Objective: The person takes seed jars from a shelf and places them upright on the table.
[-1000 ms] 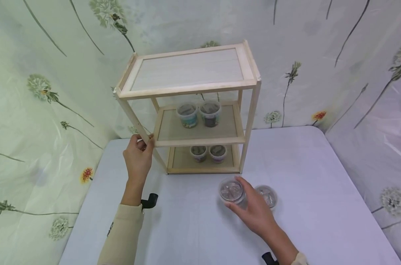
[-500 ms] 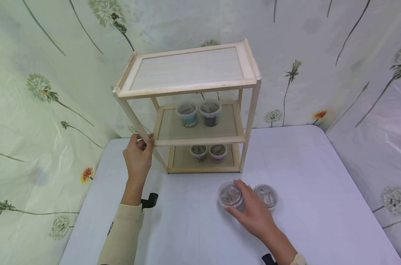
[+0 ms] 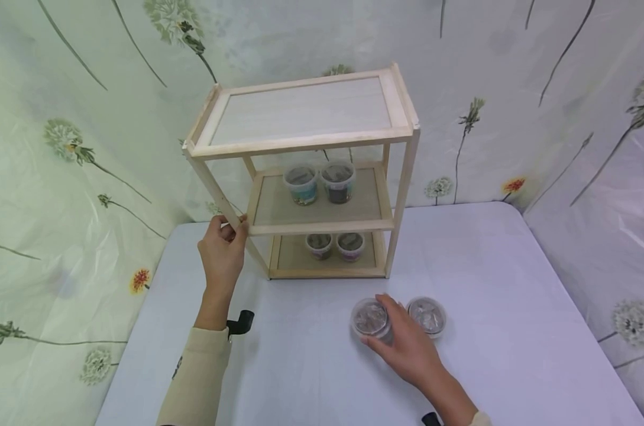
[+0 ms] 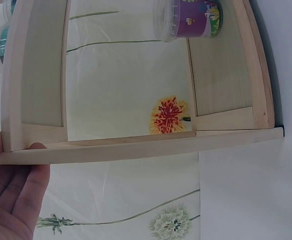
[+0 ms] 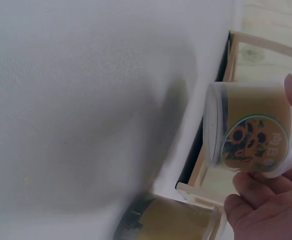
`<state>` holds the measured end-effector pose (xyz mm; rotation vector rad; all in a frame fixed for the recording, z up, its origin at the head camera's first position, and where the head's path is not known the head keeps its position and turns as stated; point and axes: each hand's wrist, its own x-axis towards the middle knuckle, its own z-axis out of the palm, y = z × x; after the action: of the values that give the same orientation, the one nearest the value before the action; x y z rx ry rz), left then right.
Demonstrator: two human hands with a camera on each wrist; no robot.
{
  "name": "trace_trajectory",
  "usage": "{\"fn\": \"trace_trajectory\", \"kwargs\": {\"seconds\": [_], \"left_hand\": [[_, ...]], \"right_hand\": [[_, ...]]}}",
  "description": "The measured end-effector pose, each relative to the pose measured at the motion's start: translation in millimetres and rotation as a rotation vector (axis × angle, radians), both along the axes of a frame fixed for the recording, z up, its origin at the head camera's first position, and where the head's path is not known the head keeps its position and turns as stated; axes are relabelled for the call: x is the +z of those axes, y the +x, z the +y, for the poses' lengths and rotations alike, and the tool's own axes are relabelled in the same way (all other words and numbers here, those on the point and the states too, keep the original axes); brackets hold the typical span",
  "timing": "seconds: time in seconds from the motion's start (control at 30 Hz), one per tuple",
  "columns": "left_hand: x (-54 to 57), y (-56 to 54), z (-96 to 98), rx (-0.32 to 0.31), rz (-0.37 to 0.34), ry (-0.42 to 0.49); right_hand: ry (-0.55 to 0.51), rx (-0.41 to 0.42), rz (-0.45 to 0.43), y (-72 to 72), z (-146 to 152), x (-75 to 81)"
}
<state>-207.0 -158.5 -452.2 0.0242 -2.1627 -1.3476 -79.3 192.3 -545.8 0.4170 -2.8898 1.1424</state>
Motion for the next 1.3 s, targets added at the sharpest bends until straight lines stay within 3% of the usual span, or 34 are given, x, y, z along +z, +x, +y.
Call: {"fn": "trace_trajectory", "kwargs": {"seconds": [0.37, 1.1, 1.3], "left_hand": [[-0.5, -0.3, 0.1, 0.001, -0.005, 0.004], [-1.3, -0.4, 0.0, 0.004, -0.001, 0.010], [-0.9, -0.5, 0.4, 0.007, 0.001, 0.005]], "right_hand": [[0.017, 0.009, 0.026, 2.2, -0.1, -10.1], [-0.057, -0.041, 0.015, 13.0, -3.7, -24.4], [-0.078, -0.075, 0.084, 19.3, -3.2, -28.6]]}}
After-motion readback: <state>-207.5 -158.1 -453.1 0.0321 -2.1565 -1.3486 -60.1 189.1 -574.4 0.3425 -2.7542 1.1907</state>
